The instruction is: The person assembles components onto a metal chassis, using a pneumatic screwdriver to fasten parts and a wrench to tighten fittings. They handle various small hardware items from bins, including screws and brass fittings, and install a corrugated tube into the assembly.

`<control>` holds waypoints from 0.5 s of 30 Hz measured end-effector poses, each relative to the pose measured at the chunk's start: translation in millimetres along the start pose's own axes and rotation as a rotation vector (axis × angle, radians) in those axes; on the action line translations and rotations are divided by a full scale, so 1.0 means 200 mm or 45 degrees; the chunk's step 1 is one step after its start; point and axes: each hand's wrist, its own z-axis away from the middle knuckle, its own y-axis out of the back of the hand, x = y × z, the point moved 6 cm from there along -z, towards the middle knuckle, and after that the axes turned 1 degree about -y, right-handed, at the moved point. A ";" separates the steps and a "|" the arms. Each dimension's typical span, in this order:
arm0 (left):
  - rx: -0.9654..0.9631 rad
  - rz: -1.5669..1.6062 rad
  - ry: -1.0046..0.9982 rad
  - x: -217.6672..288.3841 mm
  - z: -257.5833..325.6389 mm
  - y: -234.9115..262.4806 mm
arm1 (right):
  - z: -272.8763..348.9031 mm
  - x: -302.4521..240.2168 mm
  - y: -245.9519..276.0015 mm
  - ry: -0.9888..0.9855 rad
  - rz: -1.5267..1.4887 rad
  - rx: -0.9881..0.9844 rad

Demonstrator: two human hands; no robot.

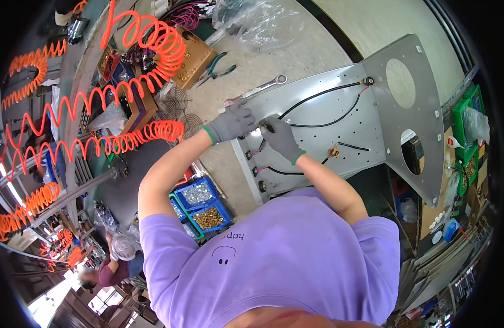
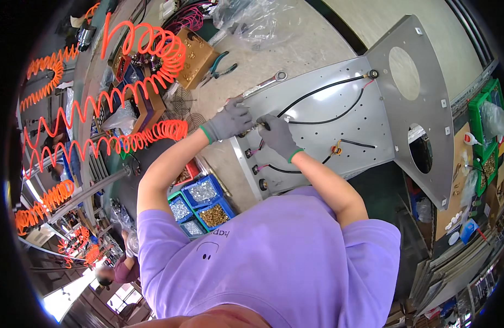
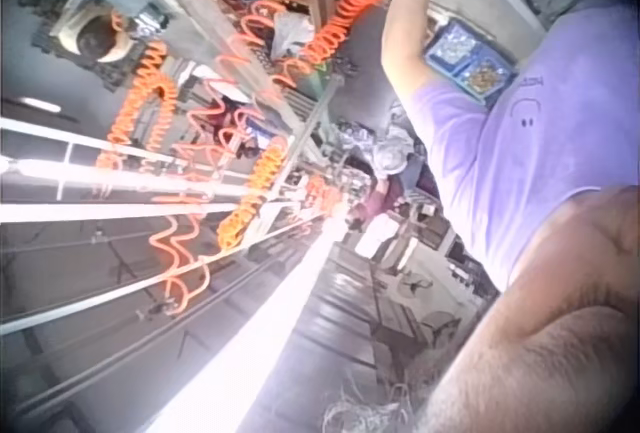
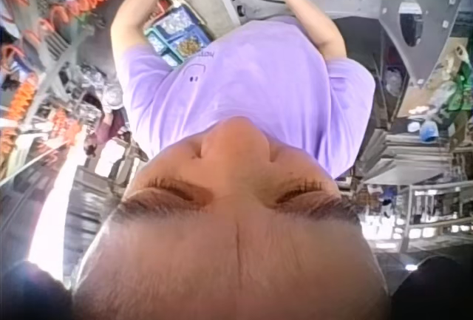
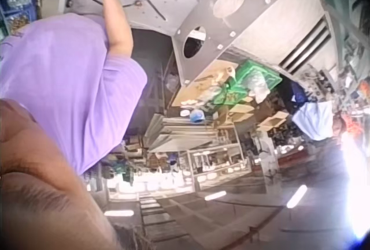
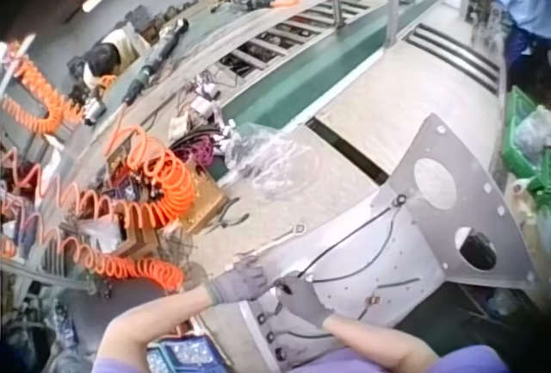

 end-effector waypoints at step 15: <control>-0.069 -0.039 0.002 -0.10 0.00 -0.03 | -0.03 0.14 -0.02 -0.030 -0.003 0.102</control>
